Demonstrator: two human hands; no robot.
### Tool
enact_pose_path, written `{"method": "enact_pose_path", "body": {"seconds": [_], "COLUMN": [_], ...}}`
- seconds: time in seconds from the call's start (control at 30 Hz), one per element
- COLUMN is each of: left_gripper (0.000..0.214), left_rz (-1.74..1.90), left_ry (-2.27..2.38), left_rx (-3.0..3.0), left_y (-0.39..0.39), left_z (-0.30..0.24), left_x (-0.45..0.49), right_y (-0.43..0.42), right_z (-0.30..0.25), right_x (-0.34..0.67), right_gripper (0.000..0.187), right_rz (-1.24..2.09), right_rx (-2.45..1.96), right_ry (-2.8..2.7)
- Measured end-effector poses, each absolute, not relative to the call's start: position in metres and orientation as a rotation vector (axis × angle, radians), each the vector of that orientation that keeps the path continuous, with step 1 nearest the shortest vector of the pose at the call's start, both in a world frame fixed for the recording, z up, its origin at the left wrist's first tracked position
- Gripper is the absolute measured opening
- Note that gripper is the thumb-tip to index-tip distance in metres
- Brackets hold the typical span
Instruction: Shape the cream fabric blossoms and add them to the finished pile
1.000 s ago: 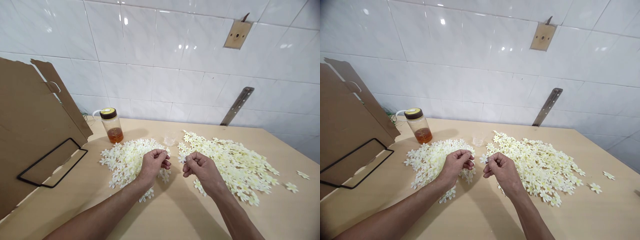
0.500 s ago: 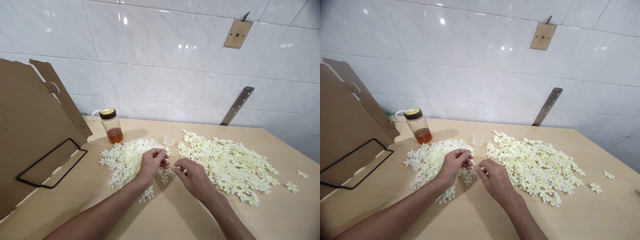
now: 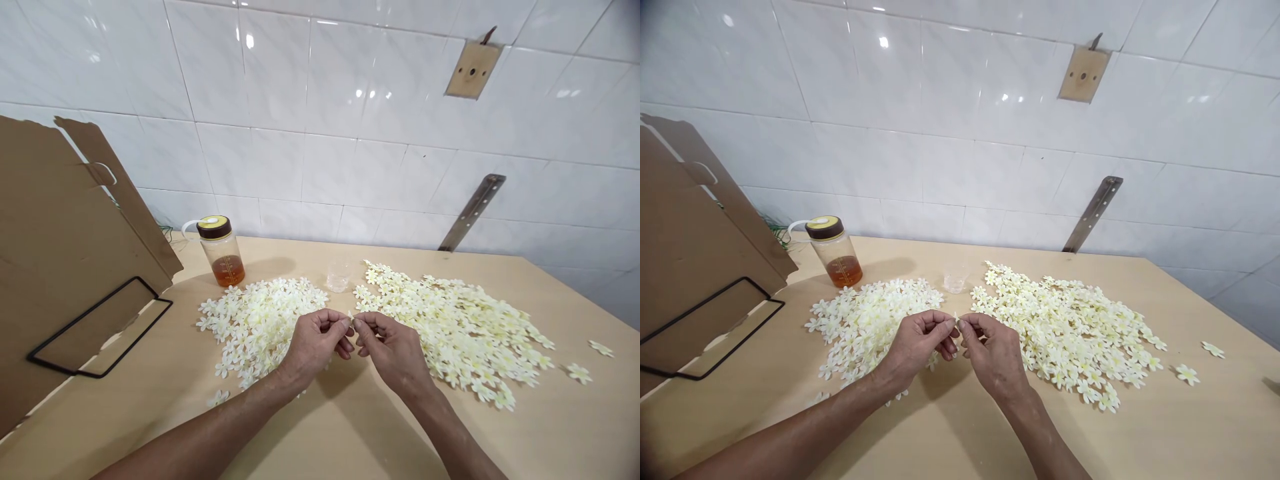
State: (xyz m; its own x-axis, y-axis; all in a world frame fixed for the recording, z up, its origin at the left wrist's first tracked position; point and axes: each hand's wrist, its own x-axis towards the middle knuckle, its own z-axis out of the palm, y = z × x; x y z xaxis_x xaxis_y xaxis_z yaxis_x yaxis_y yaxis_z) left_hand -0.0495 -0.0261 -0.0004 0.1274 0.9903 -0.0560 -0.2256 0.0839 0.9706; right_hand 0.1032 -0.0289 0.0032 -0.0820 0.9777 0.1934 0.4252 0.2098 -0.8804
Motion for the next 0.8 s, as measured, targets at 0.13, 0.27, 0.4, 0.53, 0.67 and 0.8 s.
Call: {"method": "enact_pose_path", "body": {"seconds": [0.13,0.27,0.4,0.53,0.67,0.8], "left_gripper": [0.030,0.031,0.031,0.030,0.029,0.029], "left_rz": [1.170,1.172,1.187,1.190,1.178,1.188], "left_ry": [0.926,0.922,0.926,0.942,0.951,0.972], "left_rx": [1.039,1.050,1.052,1.048,1.065,1.040], "left_y": [-0.0265,-0.0260,-0.0257,-0.0267,-0.0275,-0.0270], "left_z": [0.0010,-0.0035,-0.0064,-0.0062,-0.0072,-0.0078], "left_x": [-0.0510,-0.0508,-0.0494,-0.0486,-0.0489,-0.0481], "right_y": [-0.0284,-0.0292,-0.0302,-0.0307,-0.0309,-0.0317], "right_z": [0.0095,0.0096,0.0064,0.0041,0.0028,0.0032], "right_x": [0.1032,0.1027,0.1022,0.1006,0.1004,0.1009], "right_gripper": [0.028,0.028,0.026,0.025,0.024,0.024], "right_rz": [0.935,0.937,0.907,0.857,0.832,0.795], "right_rx": [-1.368,-1.381,-1.385,-1.356,-1.338,-1.338], "right_ry": [-1.571,-1.547,-1.568,-1.594,-1.608,-1.665]}}
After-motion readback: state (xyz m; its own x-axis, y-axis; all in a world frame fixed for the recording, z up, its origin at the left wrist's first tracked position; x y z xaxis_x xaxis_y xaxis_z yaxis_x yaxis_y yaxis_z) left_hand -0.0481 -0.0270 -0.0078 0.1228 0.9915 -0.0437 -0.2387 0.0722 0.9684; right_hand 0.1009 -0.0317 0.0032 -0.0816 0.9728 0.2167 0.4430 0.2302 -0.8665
